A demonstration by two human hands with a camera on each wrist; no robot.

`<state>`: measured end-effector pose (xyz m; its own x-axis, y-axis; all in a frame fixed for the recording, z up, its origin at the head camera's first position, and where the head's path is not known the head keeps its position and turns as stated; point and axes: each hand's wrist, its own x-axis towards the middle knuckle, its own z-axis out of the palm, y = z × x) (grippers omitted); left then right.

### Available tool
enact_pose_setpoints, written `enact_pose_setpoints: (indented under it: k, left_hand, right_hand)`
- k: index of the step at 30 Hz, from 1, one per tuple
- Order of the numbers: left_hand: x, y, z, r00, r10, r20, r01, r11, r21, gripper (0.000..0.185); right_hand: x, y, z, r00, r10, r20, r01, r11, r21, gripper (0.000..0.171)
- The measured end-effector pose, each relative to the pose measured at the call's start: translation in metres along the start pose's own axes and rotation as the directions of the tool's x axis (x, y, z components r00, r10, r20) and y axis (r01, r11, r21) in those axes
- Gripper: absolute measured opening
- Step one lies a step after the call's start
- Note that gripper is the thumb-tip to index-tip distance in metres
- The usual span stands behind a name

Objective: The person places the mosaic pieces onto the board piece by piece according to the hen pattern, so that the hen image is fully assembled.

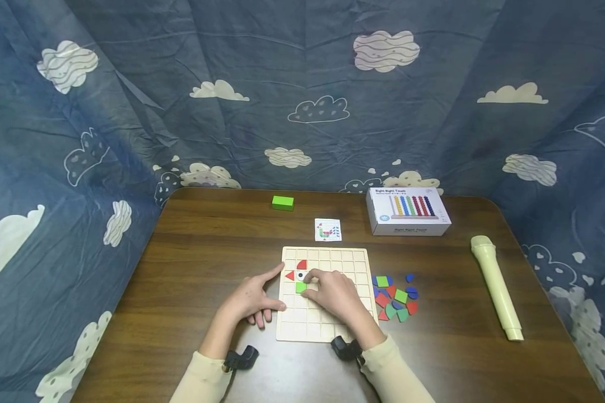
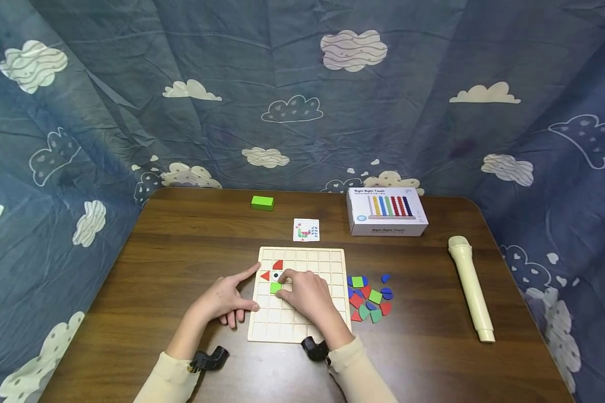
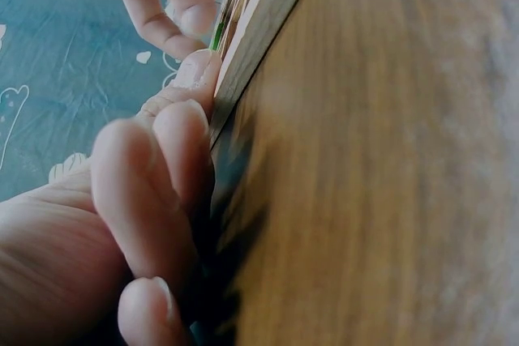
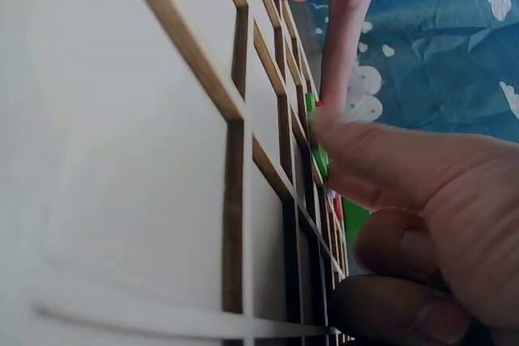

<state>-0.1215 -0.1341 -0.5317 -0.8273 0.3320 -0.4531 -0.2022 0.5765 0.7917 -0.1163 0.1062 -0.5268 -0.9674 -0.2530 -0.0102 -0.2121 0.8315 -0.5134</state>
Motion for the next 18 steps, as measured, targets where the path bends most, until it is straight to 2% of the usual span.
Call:
enact_pose_setpoints:
  k: [3, 6, 12, 14, 18]
  left_hand:
    - [0.001, 0.0, 0.001, 1.0, 0.005, 0.0, -0.005, 1.0, -0.004, 0.102]
    - [0.001, 0.0, 0.002, 1.0, 0.006, -0.002, -0.006, 1.0, -0.005, 0.102]
    - [0.001, 0.0, 0.002, 1.0, 0.008, -0.005, -0.008, 1.0, -0.014, 0.103]
    - [0.0, -0.001, 0.002, 1.0, 0.006, -0.005, -0.006, 1.0, -0.021, 0.103]
    - [0.002, -0.002, 0.002, 1.0, -0.005, -0.002, 0.005, 1.0, -0.019, 0.103]
  right_hand:
    - [-0.001, 0.004, -0.004, 1.0, 0.019, -0.009, -0.018, 0.999, 0.033, 0.023]
    - [-0.004, 0.015, -0.02, 0.998, 0.041, -0.046, -0.038, 0.997, 0.063, 0.022]
    - [-0.023, 0.073, -0.072, 0.978, 0.163, -0.132, -0.152, 0.985, 0.085, 0.027]
    - [-0.03, 0.096, -0.083, 0.968, 0.221, -0.116, -0.213, 0.974, 0.077, 0.03]
    - [-0.039, 0.127, -0.094, 0.953, 0.304, -0.014, -0.303, 0.951, 0.064, 0.038]
